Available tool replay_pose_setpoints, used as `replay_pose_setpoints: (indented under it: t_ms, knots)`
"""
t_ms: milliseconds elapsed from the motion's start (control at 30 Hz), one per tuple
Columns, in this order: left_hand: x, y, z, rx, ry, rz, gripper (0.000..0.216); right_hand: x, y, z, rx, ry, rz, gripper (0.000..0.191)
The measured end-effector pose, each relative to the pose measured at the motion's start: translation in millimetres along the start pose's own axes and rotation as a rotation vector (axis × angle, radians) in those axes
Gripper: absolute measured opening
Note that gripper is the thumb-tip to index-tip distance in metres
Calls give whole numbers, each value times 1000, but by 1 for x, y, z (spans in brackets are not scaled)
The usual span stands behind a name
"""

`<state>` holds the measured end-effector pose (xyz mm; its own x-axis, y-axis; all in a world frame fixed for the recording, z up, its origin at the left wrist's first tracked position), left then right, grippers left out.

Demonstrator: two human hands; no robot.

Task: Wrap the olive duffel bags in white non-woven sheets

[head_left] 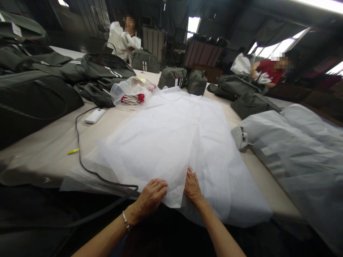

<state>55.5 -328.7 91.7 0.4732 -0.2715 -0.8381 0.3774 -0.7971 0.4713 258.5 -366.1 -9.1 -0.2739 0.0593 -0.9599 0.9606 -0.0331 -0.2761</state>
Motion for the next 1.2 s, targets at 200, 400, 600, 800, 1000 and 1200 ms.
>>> replay_pose_setpoints:
  t_ms: [200, 400, 600, 800, 1000, 1200]
  knots:
    - [54, -5, 15, 38, -134, -155, 19, -3, 15, -4, 64, 119, -287, 58]
    - [53, -14, 27, 17, -240, -128, 26, -21, 42, 0, 167, 267, -413, 50]
    - [37, -9, 14, -34, -291, -9, 31, -61, 36, -6, 136, 384, -345, 48]
    - [43, -6, -37, -40, -176, -85, 27, -46, 6, -22, -19, 124, -69, 48]
    - [79, -14, -50, -51, -262, -161, 11, -25, 14, -22, -23, 62, -73, 46]
    - [98, -20, -58, -71, -288, -172, 16, -51, 36, -12, 48, 207, -203, 39]
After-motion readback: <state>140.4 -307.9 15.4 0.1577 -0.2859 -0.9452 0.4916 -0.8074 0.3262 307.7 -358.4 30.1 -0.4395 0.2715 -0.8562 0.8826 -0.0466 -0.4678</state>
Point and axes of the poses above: each hand's wrist, its own z-axis away from the middle knuckle, its own x-axis out of the palm, y = z × x, the point moved 7 cm from there along -z, towards the middle knuckle, and after that the axes turned 9 degrees about -x, right-handed, at the moved point
